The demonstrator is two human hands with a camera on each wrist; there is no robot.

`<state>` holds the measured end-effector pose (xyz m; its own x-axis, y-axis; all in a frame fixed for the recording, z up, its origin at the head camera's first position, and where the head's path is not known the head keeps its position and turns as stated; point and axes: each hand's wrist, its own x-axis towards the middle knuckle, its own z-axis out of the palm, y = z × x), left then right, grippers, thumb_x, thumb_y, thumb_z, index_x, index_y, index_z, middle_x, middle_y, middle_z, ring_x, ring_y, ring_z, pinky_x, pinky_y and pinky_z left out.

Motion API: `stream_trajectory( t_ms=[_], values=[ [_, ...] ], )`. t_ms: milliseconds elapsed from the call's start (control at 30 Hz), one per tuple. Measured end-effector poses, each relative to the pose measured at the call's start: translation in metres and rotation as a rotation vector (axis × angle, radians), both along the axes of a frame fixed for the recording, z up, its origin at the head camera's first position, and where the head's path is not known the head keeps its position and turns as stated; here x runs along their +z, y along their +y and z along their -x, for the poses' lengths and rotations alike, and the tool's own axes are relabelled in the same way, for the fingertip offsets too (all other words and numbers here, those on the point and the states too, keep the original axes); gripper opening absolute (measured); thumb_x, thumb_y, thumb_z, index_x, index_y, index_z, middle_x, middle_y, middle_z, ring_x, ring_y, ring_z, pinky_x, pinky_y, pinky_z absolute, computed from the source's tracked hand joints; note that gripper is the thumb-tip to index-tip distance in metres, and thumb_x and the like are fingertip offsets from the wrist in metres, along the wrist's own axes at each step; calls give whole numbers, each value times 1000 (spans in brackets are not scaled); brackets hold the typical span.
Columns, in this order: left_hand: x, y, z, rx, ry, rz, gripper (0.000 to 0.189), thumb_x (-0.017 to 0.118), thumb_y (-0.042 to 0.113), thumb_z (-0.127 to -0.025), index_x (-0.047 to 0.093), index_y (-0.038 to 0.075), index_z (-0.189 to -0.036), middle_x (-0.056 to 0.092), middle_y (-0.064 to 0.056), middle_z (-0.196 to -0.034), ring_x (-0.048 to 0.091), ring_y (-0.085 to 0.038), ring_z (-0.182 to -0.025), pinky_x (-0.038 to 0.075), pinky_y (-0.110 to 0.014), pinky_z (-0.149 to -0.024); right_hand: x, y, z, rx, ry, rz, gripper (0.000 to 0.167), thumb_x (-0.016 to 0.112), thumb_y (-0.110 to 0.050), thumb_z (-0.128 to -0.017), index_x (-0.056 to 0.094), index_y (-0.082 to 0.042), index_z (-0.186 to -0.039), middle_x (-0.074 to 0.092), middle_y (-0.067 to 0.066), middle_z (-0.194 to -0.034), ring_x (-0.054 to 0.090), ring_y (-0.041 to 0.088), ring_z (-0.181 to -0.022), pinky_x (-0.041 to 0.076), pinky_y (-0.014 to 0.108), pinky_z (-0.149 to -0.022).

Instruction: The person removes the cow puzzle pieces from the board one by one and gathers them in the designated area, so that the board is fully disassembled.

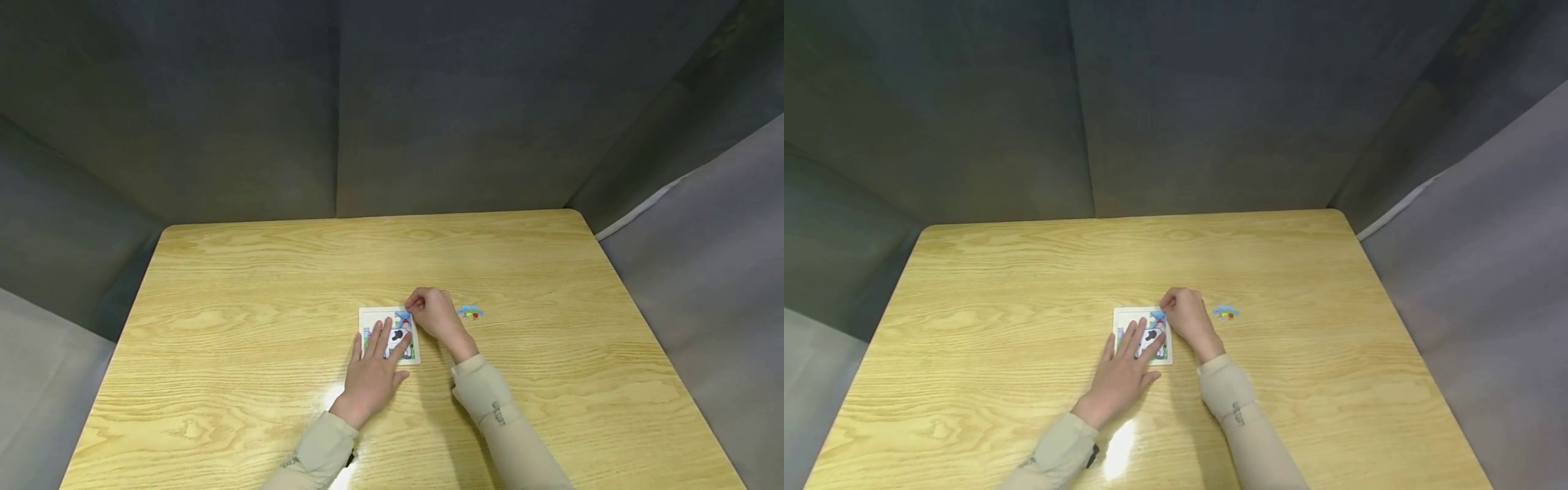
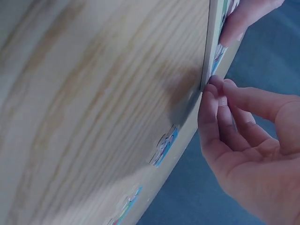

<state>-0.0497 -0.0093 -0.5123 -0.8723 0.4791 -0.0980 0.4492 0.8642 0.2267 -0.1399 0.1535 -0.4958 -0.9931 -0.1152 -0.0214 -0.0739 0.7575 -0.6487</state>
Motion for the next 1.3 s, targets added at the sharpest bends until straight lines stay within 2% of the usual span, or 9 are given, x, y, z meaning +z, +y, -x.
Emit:
stream_trajectory(
  t_ms=[167, 400, 567, 833, 1000, 1300],
  values=[
    [1, 0, -1, 0, -7, 9, 60, 52, 45, -99, 35, 26, -154, 15, -16, -162, 15, -32, -148, 16, -58, -115, 0, 1, 1, 2, -24, 29, 6, 69, 1, -84, 73, -4, -85, 68, 4, -78, 62, 17, -73, 54, 33, -72],
    [3, -1, -2, -3, -10, 23, 61, 52, 45, -99, 35, 25, -154, 15, -16, -162, 15, -32, -148, 17, -57, -115, 0, 4, 2, -8, -122, 179, 9, 73, 2, -83, 73, 0, -91, 70, 8, -81, 66, 17, -72, 56, 31, -71],
    [6, -1, -3, -4, -4, 13, 60, 54, 44, -98, 37, 25, -153, 18, -16, -161, 18, -32, -147, 19, -57, -114, -4, 4, 0, 48, -153, 236, 15, 73, 7, -81, 72, 2, -95, 70, 11, -84, 67, 18, -72, 56, 26, -68],
    [7, 1, -4, -9, -8, 20, 59, 53, 44, -99, 37, 25, -153, 16, -16, -162, 16, -32, -148, 18, -58, -115, -8, 0, -2, 97, -121, 165, 13, 77, 2, -80, 73, 0, -91, 69, 9, -83, 65, 15, -70, 55, 27, -68],
    [5, 1, -4, -10, -18, 35, 60, 50, 45, -100, 34, 26, -154, 13, -15, -162, 13, -31, -148, 17, -58, -115, -5, -3, -3, 108, -144, 108, 19, 81, 0, -76, 72, -1, -92, 67, 8, -85, 60, 15, -71, 52, 28, -69],
    [1, 1, -2, -10, -17, 49, 60, 49, 46, -100, 32, 27, -155, 12, -14, -163, 11, -30, -149, 16, -57, -115, 0, -8, -3, 144, -177, 11, 18, 84, -4, -75, 71, -4, -88, 59, 8, -87, 54, 16, -75, 48, 28, -67]
  ],
)
